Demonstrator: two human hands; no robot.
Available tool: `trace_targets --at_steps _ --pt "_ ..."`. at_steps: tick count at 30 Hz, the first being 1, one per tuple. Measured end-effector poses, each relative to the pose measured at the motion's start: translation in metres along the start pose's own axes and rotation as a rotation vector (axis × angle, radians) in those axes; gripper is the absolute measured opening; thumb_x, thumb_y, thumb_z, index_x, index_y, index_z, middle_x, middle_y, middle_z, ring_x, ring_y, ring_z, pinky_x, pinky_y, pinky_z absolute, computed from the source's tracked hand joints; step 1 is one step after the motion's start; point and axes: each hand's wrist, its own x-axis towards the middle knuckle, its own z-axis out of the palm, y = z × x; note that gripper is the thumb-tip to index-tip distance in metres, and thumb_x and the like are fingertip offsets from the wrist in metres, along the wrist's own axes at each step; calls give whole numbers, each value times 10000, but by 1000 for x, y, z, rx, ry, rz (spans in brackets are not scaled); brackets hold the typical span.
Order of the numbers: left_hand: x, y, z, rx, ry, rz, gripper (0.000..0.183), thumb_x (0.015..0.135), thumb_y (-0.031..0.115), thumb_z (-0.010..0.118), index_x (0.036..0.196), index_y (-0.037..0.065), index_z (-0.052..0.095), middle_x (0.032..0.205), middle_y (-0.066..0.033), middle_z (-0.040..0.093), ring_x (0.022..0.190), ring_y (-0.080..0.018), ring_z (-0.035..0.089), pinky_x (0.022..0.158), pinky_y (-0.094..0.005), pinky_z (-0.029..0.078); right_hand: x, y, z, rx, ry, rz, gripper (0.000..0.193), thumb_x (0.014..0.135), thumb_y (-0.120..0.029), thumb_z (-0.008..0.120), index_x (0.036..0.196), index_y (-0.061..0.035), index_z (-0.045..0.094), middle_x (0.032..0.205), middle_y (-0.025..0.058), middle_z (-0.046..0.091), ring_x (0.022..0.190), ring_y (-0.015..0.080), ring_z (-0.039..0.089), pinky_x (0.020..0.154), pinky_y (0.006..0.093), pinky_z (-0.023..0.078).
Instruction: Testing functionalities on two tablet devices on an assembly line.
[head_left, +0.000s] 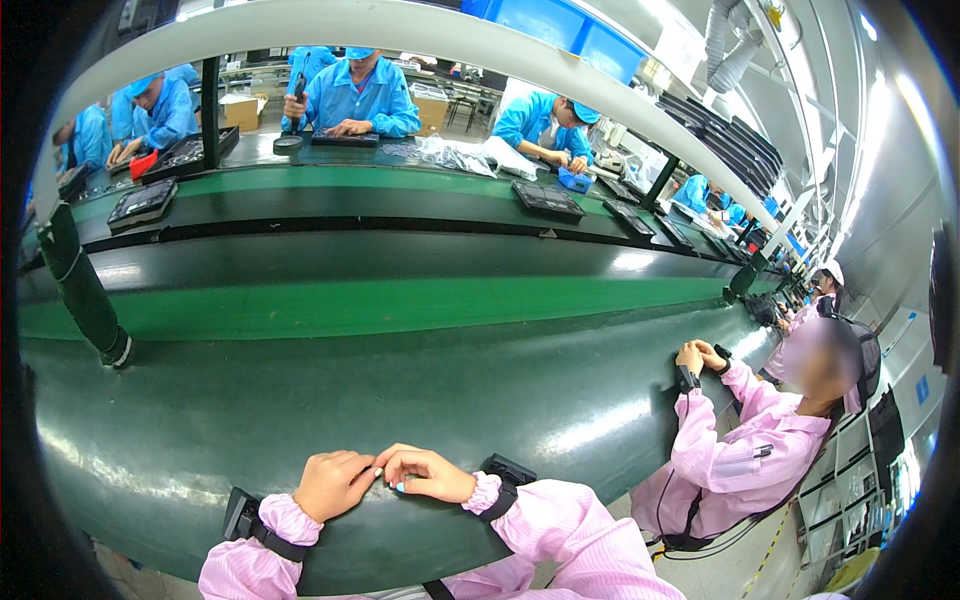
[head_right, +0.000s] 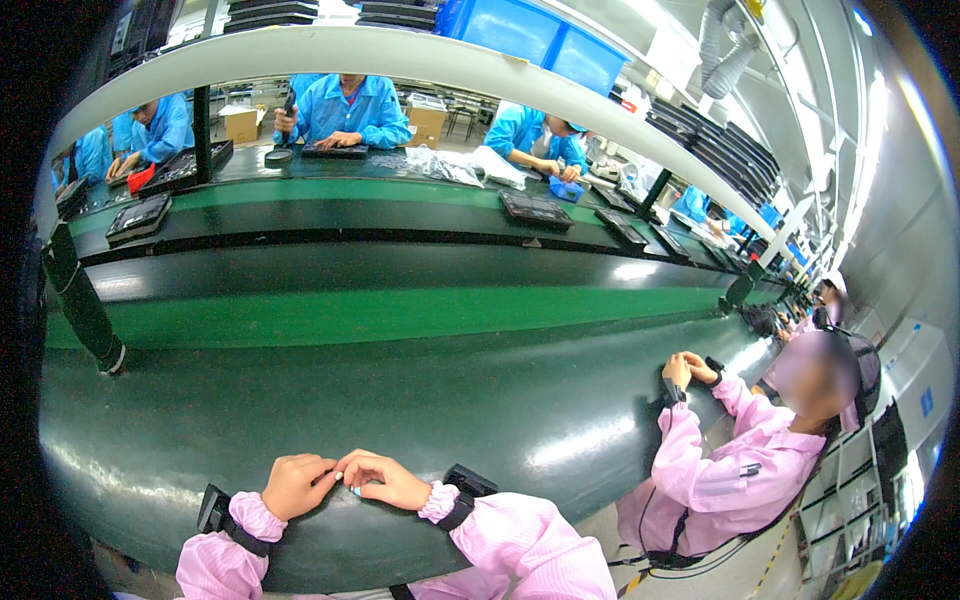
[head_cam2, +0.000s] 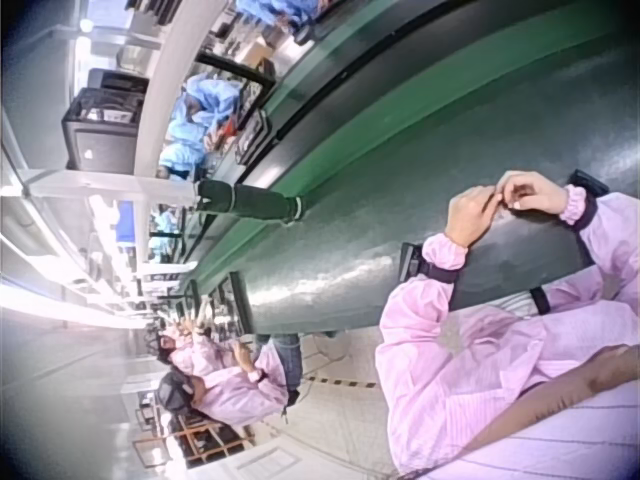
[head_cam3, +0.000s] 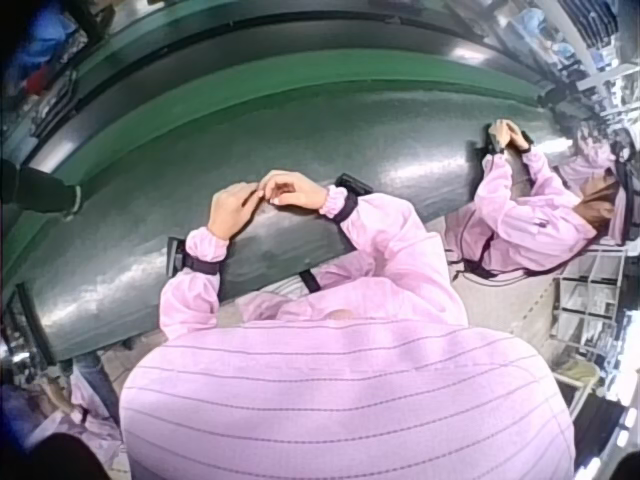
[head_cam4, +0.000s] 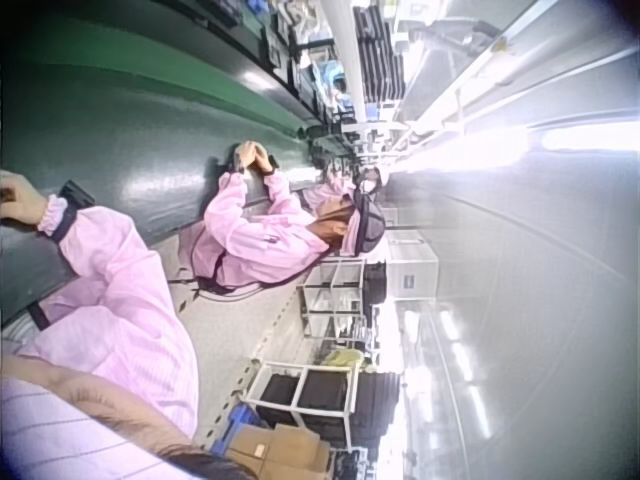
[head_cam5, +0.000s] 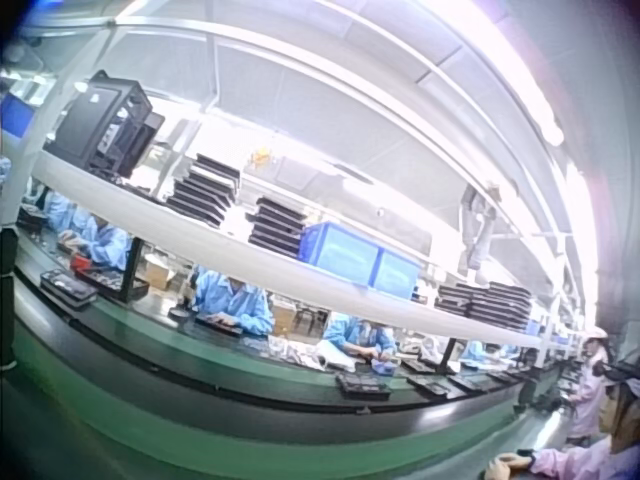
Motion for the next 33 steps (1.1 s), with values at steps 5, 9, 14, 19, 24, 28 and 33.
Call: trace_targets --at_steps 5,9,14,19,24,28,33 --pt "0 0 0 -24 -4 0 63 739 104 600 747 43 612 657 -89 603 592 -258 592 539 -349 470 0 -1 1 22 3 17 212 706 52 493 904 -16 528 1084 54 471 880 119 470 809 265 393" --pt "-2 -2 3 -31 -10 2 75 743 117 600 725 43 604 646 -92 600 595 -261 592 541 -354 469 -1 -1 1 40 5 32 219 705 56 489 908 -14 528 1078 55 473 875 118 469 804 263 393" --pt "-2 -2 0 -37 -49 -5 104 742 131 609 682 47 600 621 -91 590 581 -255 587 521 -355 459 -1 1 -1 16 -35 67 194 736 2 497 929 0 516 1126 93 441 930 144 453 852 279 364" --pt "-1 -1 0 -45 -22 -3 131 723 142 637 640 48 598 604 -81 585 560 -241 580 499 -345 452 -2 0 -2 -11 -41 69 188 743 1 500 931 -3 519 1113 86 435 938 144 457 860 277 368" --pt "-2 -2 1 -47 28 11 108 702 132 658 650 51 608 594 -66 575 550 -233 572 489 -332 445 0 -3 0 38 -36 83 185 746 6 498 929 -8 522 1101 78 430 948 142 460 870 279 373" --pt "1 1 -3 -44 32 7 102 701 131 659 654 56 608 593 -61 569 551 -231 569 488 -330 443 0 5 0 4 -11 33 184 737 9 503 918 -12 529 1087 66 437 907 130 464 825 269 385" --pt "6 2 0 -64 11 -41 82 701 116 653 670 58 605 616 -59 571 574 -227 572 499 -324 441 -1 5 -2 -22 45 -4 184 727 7 512 908 -19 533 1065 54 446 867 120 467 778 260 401"
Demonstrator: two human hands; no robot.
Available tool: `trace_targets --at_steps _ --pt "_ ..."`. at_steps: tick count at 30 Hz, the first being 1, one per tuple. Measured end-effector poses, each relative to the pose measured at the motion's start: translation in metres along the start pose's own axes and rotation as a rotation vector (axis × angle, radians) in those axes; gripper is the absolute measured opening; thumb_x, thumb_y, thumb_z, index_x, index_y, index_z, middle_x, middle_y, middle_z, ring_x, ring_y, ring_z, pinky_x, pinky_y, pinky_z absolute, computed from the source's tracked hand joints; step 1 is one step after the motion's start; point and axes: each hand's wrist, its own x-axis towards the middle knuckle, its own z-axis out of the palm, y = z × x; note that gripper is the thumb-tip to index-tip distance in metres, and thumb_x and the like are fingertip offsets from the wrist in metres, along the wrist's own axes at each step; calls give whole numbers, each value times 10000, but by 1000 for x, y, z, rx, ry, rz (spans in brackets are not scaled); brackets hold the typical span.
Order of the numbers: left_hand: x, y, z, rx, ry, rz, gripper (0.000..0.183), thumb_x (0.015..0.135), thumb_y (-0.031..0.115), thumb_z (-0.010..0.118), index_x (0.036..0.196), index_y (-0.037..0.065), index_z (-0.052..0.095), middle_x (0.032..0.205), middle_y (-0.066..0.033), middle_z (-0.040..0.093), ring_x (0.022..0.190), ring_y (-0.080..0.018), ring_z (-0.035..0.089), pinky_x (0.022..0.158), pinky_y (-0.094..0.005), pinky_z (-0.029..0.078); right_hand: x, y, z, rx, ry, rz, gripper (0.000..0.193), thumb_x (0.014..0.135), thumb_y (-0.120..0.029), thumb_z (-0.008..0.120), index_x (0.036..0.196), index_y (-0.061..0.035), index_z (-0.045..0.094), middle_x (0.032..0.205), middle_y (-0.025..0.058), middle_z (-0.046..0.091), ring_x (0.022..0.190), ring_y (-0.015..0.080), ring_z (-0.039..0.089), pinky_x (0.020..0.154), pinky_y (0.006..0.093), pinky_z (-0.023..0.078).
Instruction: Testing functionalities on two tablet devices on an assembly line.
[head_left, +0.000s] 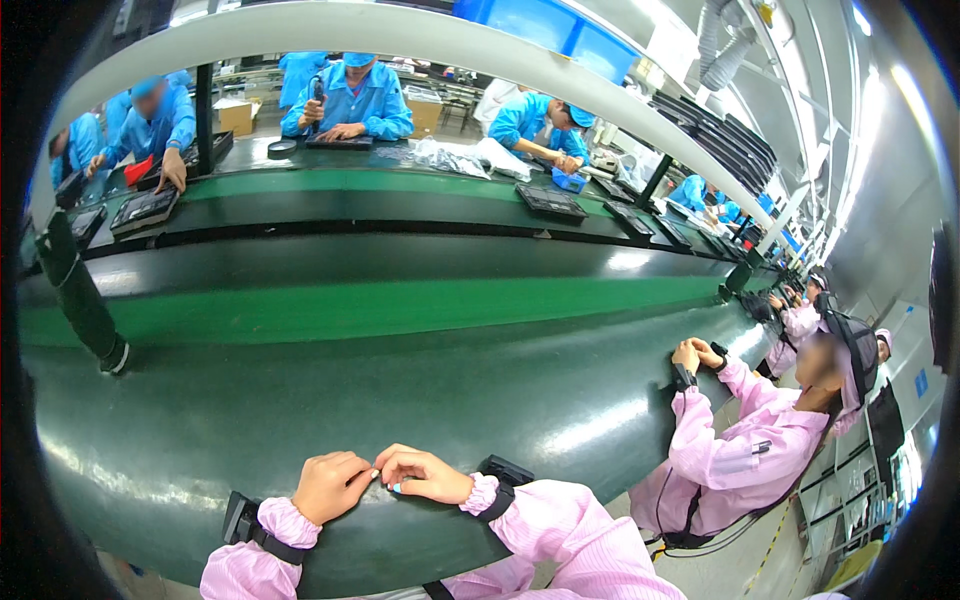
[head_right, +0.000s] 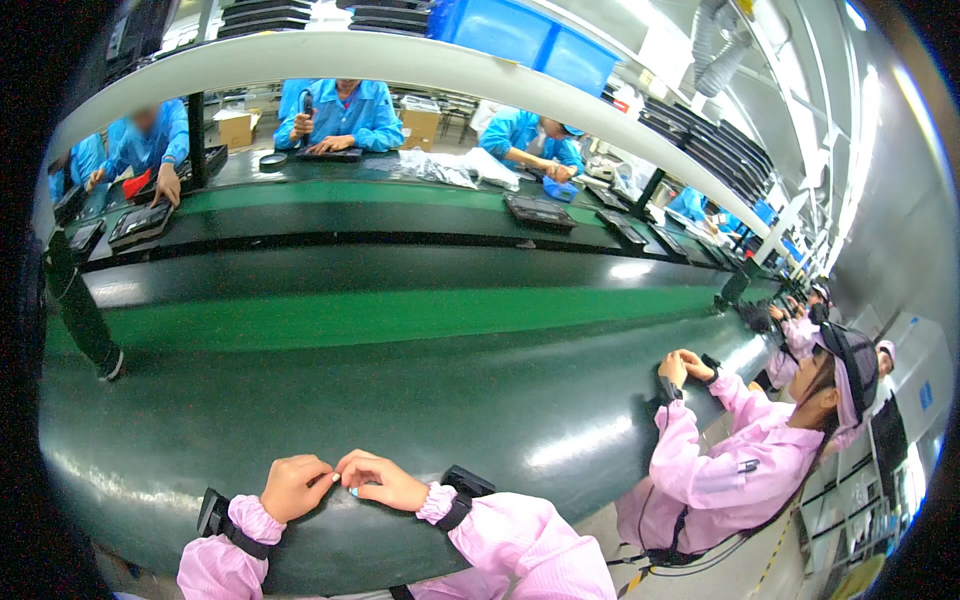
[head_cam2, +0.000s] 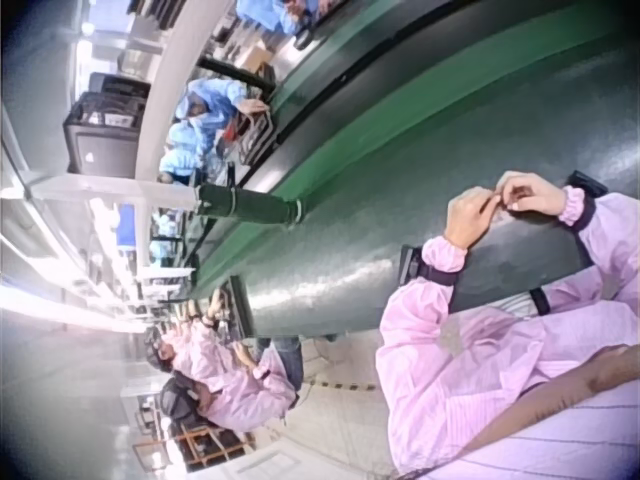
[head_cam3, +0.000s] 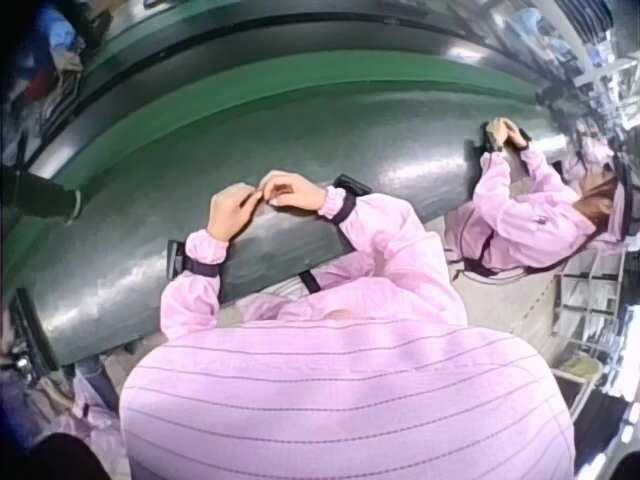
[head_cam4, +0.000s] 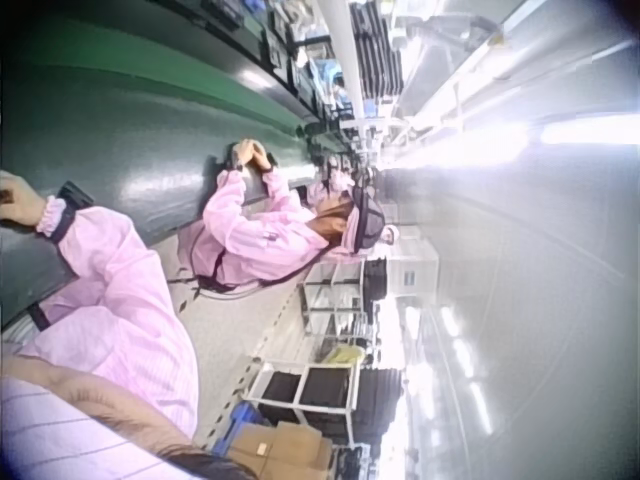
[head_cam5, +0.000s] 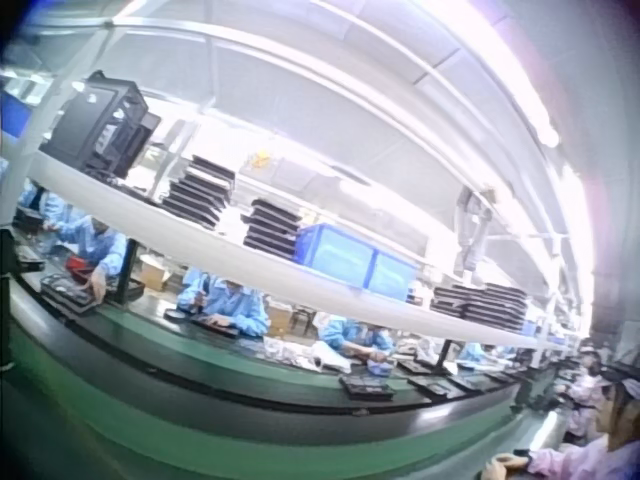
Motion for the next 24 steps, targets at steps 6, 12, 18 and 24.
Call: trace_targets --at_steps 6,12,18,24 --pt "-4 0 3 -2 56 2 56 658 88 676 686 64 633 583 -60 558 538 -234 541 494 -331 421 6 14 3 15 83 -65 199 728 28 513 922 -15 506 920 28 471 808 100 474 727 232 405" --pt "-9 -1 2 -16 30 -7 89 595 77 709 661 48 656 564 -80 564 510 -233 524 469 -331 384 7 25 2 80 17 62 171 781 20 503 948 -14 493 888 14 471 744 67 452 663 217 401" --pt "0 3 8 2 30 -11 84 610 63 700 670 33 650 566 -100 562 514 -230 535 473 -323 392 4 22 -5 14 35 21 186 770 22 498 952 -18 506 892 10 476 727 64 441 648 204 393" --pt "-2 1 7 -2 60 -38 79 656 62 661 730 40 644 545 -85 529 494 -237 516 465 -332 395 8 14 -3 22 18 11 188 750 28 496 930 -18 523 936 14 479 779 81 443 703 224 393"
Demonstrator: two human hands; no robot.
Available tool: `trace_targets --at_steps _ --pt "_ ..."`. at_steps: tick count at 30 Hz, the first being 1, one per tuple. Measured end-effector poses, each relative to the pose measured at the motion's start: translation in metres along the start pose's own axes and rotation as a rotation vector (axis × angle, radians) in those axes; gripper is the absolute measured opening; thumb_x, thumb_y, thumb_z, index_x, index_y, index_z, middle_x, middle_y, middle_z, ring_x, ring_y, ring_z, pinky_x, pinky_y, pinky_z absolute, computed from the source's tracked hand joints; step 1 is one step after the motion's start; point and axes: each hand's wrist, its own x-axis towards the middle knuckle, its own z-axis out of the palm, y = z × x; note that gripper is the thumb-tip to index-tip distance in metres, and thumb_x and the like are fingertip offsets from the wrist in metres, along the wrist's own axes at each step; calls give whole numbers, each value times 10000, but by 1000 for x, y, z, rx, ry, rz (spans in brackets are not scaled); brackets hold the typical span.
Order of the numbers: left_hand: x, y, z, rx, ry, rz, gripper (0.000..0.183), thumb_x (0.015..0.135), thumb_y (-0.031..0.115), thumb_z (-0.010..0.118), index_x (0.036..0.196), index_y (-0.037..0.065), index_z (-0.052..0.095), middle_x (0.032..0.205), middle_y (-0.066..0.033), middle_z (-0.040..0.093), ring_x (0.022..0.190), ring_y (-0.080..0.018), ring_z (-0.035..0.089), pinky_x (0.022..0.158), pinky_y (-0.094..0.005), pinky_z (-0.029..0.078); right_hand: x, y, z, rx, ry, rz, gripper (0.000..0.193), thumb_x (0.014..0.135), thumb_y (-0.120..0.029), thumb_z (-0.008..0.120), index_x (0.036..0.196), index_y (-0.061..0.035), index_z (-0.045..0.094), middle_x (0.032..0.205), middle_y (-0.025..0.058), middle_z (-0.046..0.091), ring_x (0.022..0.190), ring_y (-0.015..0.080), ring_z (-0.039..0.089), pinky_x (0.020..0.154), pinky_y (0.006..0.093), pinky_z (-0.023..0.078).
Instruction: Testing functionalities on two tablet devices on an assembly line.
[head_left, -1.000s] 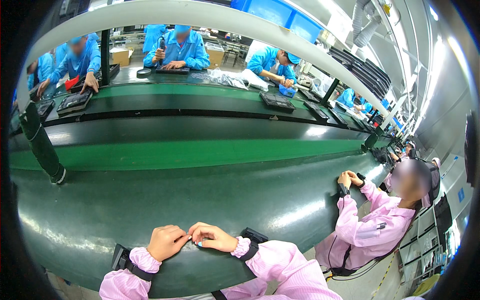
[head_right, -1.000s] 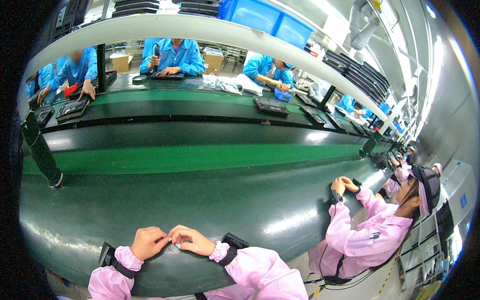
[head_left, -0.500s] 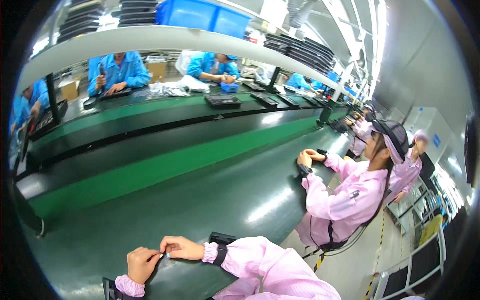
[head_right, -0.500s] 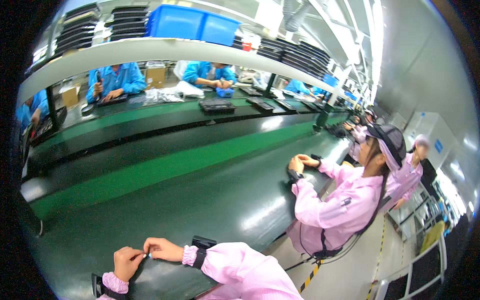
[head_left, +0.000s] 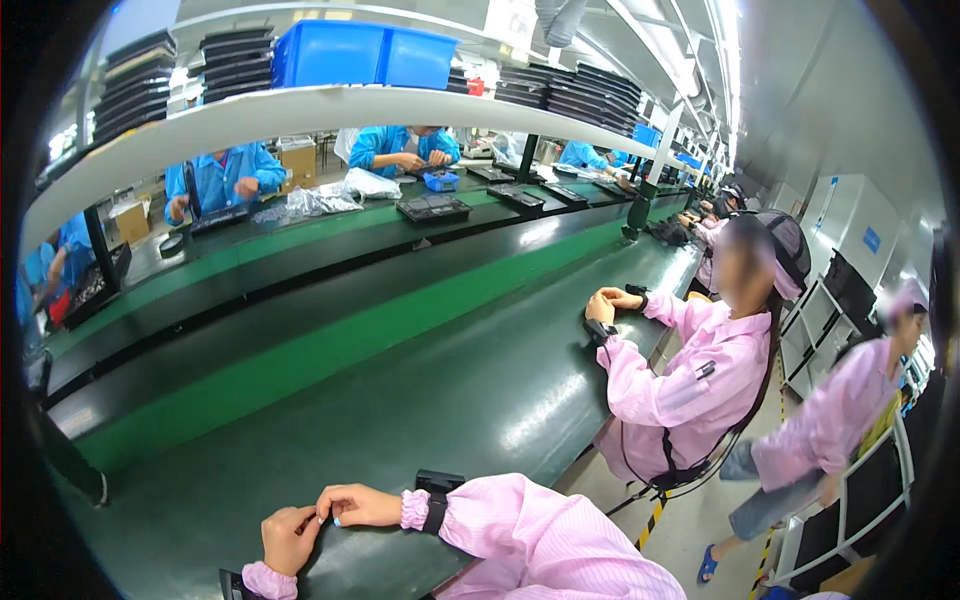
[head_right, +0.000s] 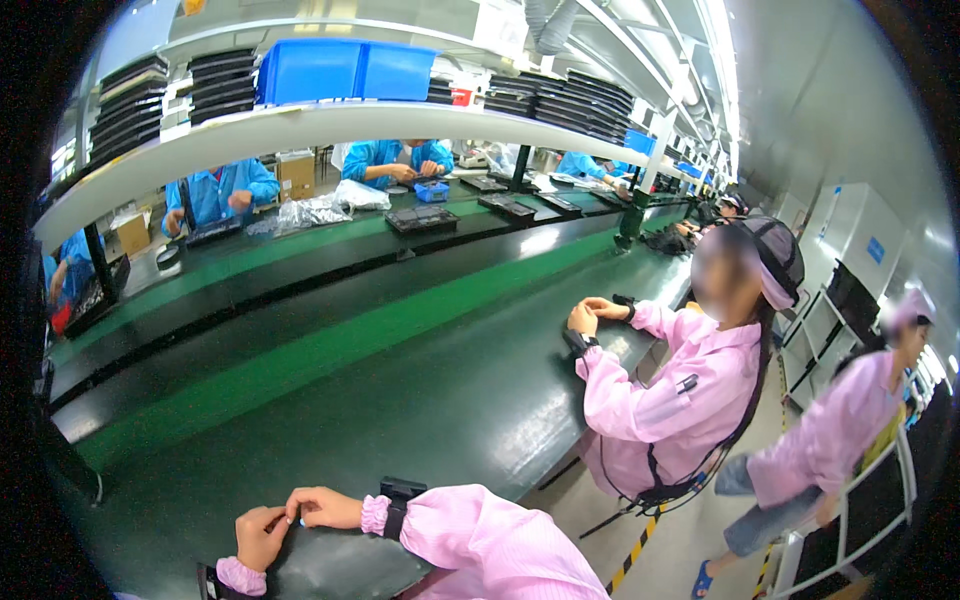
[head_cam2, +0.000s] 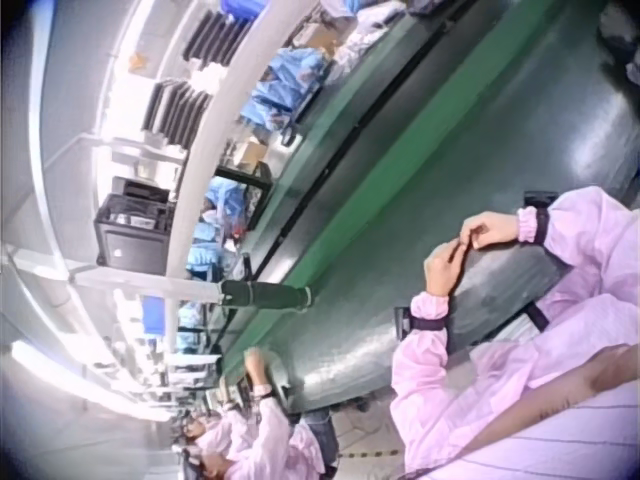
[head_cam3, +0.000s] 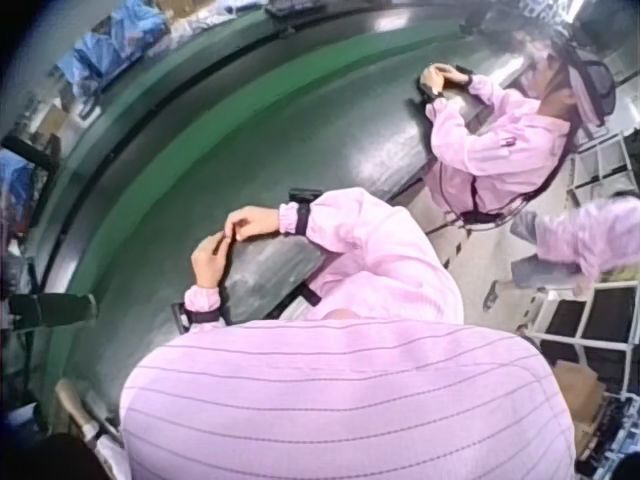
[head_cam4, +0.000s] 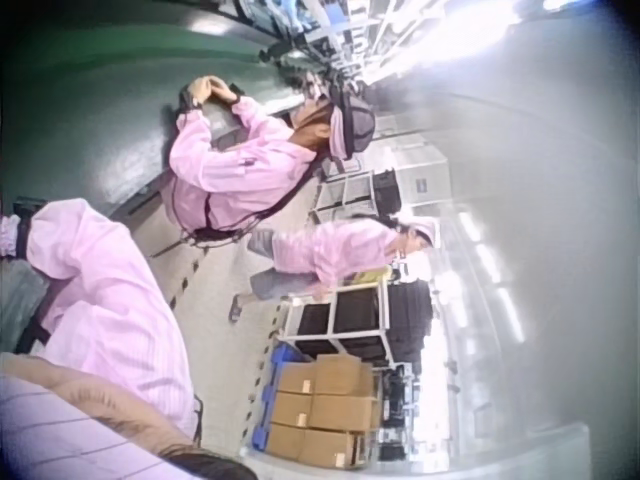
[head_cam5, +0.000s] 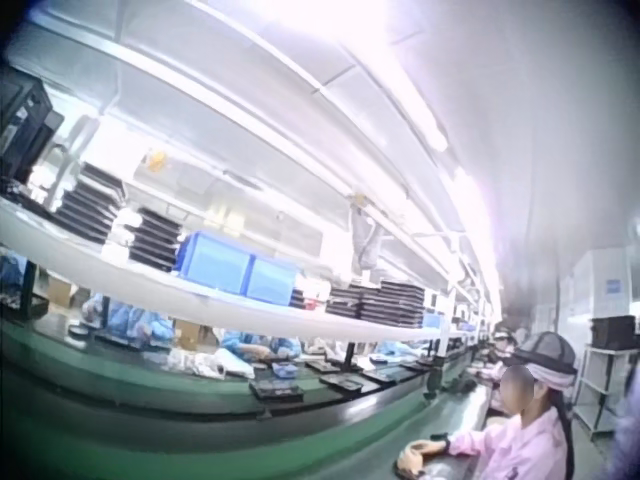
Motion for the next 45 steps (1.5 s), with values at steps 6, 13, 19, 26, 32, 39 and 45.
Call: trace_targets --at_steps 6,13,19,26,32,39,45 --pt "3 16 -14 -15 -108 -18 135 792 102 579 877 8 625 835 -146 627 749 -301 606 649 -343 477 -4 -1 2 -44 -11 -54 180 744 29 485 910 -25 529 1052 47 477 795 99 451 725 241 392" --pt "-1 17 -21 5 -174 -92 118 789 99 588 844 3 627 815 -171 623 737 -323 607 659 -354 478 -8 -13 14 -132 2 -101 155 711 28 481 856 -22 507 1006 52 479 727 96 456 661 232 397" --pt "3 17 -19 -43 -127 -23 93 760 89 618 751 -2 602 714 -152 590 641 -314 577 571 -345 457 -8 -15 10 -165 -19 -42 164 732 20 480 885 -24 518 1066 73 451 781 128 496 684 245 415" --pt "0 11 -14 -47 -91 1 75 745 70 630 749 -2 610 705 -146 591 635 -306 578 573 -342 459 -9 -7 9 -192 -2 -63 170 729 27 482 885 -27 522 1048 67 450 748 112 486 684 243 411" --pt "2 14 -18 -71 -70 25 85 713 74 668 729 4 622 693 -138 598 615 -288 579 565 -334 461 -8 -9 10 -149 1 -59 166 729 32 474 878 -23 523 1028 62 459 732 106 477 683 241 408" --pt "-2 11 -18 -48 -112 0 106 697 90 688 707 8 622 685 -137 599 606 -287 579 554 -335 460 -9 -10 10 -150 -12 -66 169 724 34 470 874 -19 525 993 58 472 727 106 475 670 238 407" --pt "-2 10 -14 -47 -98 11 107 702 93 684 727 9 623 695 -139 601 608 -290 580 552 -335 459 -10 -10 10 -147 -12 -71 166 725 29 473 876 -21 524 986 57 477 726 105 475 667 239 407"
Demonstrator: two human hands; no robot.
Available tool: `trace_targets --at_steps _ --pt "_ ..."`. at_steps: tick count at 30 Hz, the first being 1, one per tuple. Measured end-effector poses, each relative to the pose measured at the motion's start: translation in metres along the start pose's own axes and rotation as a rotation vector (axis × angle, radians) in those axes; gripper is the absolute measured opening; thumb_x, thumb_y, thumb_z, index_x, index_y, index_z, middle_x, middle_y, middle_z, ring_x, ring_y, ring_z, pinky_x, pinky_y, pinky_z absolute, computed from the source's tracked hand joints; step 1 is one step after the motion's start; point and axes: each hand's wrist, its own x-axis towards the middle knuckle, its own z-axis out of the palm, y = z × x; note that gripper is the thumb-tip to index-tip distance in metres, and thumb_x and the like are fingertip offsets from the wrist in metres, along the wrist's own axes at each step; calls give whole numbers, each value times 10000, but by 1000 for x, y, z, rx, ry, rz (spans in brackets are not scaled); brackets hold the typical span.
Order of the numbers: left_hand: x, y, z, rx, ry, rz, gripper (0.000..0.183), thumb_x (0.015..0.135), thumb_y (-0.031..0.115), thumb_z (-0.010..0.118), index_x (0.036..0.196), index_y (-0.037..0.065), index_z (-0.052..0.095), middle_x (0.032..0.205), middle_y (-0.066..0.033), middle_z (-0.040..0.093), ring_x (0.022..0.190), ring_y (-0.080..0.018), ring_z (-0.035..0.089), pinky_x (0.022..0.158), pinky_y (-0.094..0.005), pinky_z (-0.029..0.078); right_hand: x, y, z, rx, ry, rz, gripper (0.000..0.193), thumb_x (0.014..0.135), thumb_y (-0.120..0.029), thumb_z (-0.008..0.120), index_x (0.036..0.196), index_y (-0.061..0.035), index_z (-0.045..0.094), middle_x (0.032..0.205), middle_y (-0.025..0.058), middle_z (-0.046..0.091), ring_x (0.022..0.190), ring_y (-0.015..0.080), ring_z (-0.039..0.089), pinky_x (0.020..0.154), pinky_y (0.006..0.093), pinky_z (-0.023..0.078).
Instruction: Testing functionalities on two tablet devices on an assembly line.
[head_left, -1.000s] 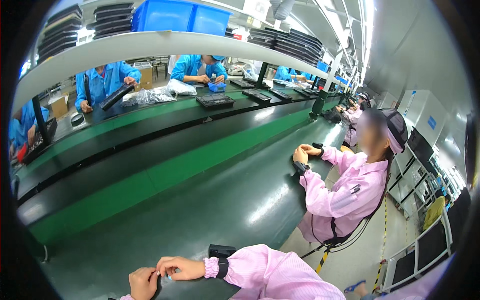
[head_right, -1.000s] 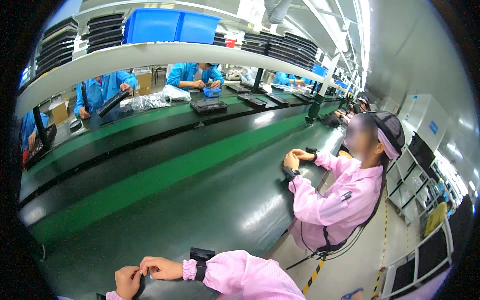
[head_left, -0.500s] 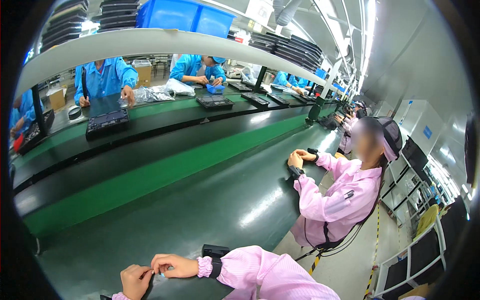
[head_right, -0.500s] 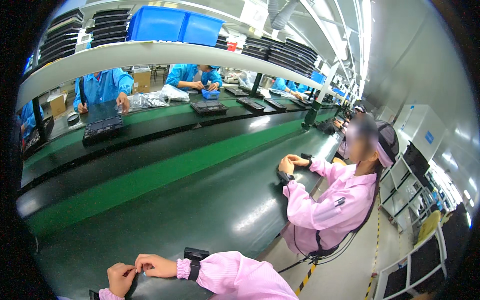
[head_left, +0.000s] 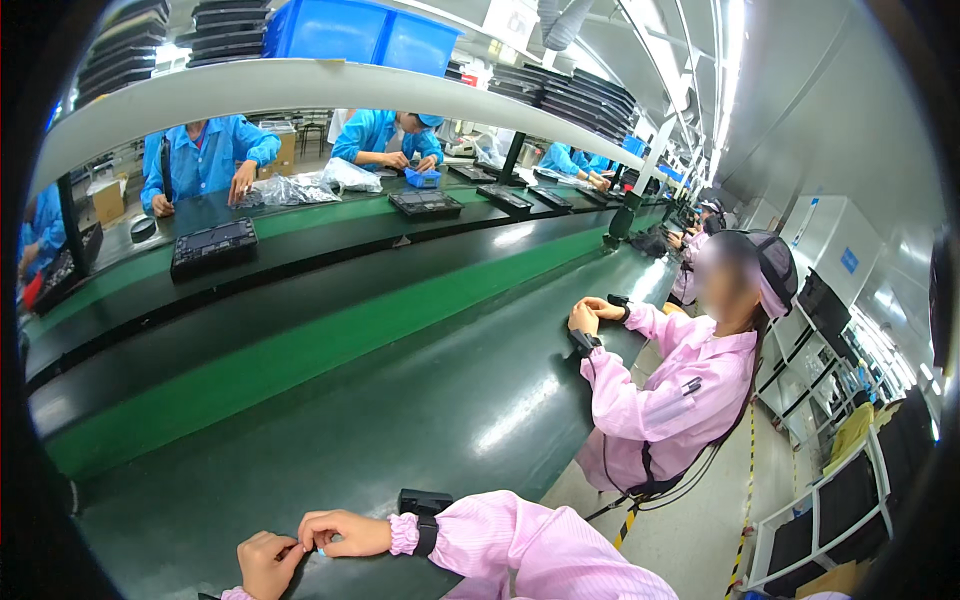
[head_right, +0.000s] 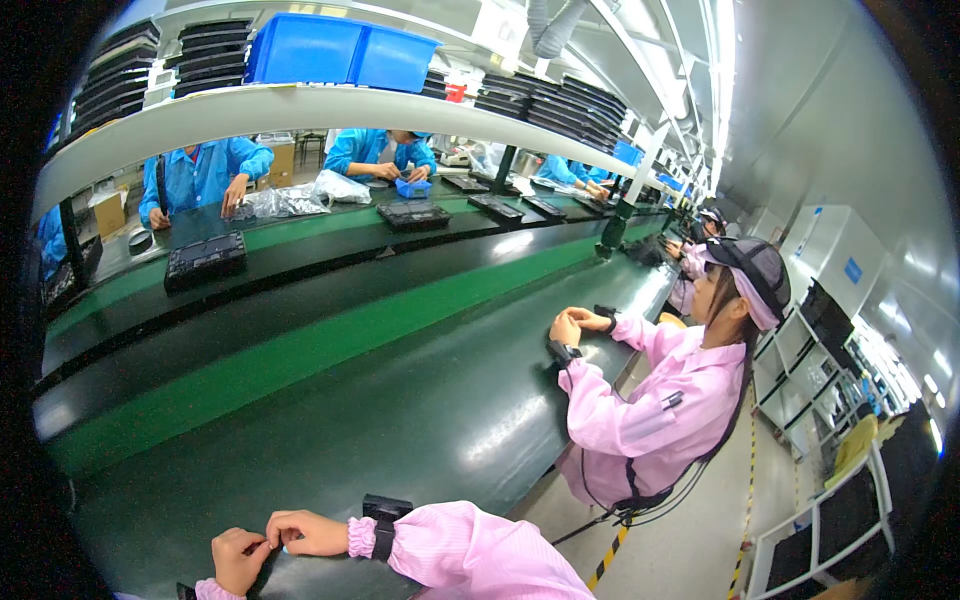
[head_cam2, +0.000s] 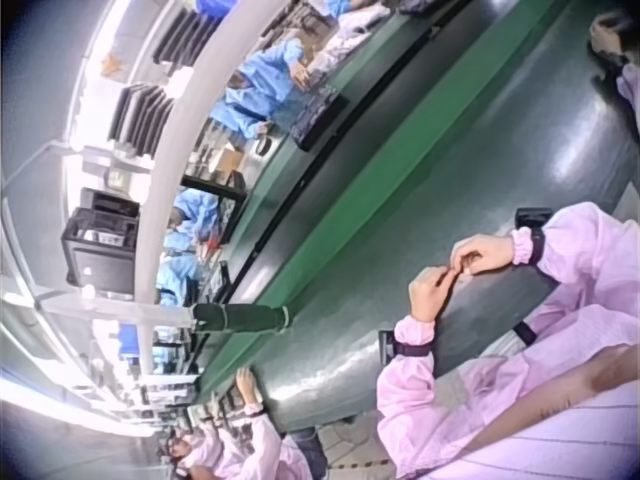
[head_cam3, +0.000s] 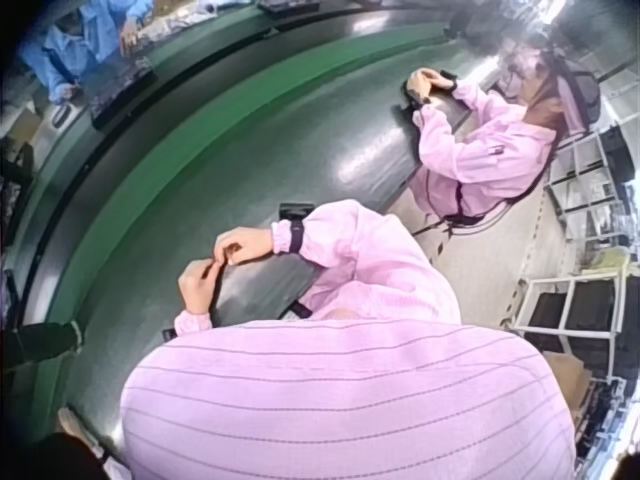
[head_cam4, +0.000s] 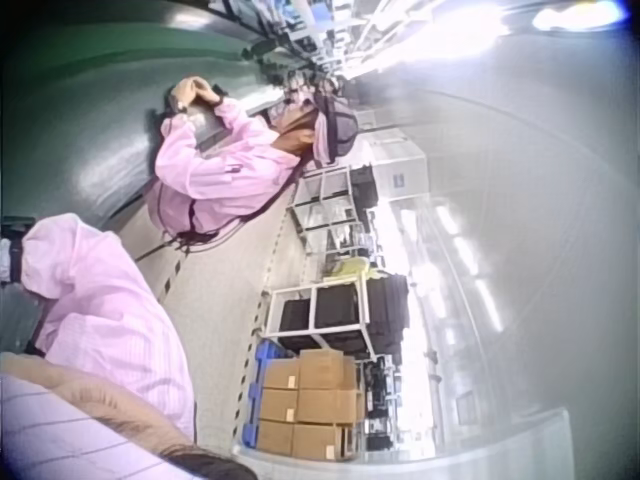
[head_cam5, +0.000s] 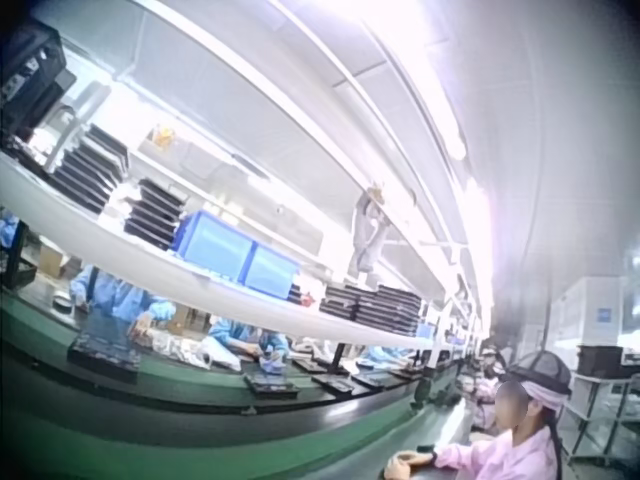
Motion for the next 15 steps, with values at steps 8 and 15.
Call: trace_targets --at_steps 8,15 --pt "-4 -13 12 58 81 -32 85 578 68 692 608 21 629 525 -90 547 481 -221 527 463 -311 393 2 2 0 -9 2 -3 160 727 28 479 872 -22 523 987 53 481 723 103 475 661 243 401" --pt "-5 -11 13 24 75 -33 76 583 60 681 607 19 622 528 -97 545 482 -233 527 458 -318 390 1 5 0 -9 3 -10 148 731 22 483 866 -21 524 986 53 480 724 109 477 669 245 403"
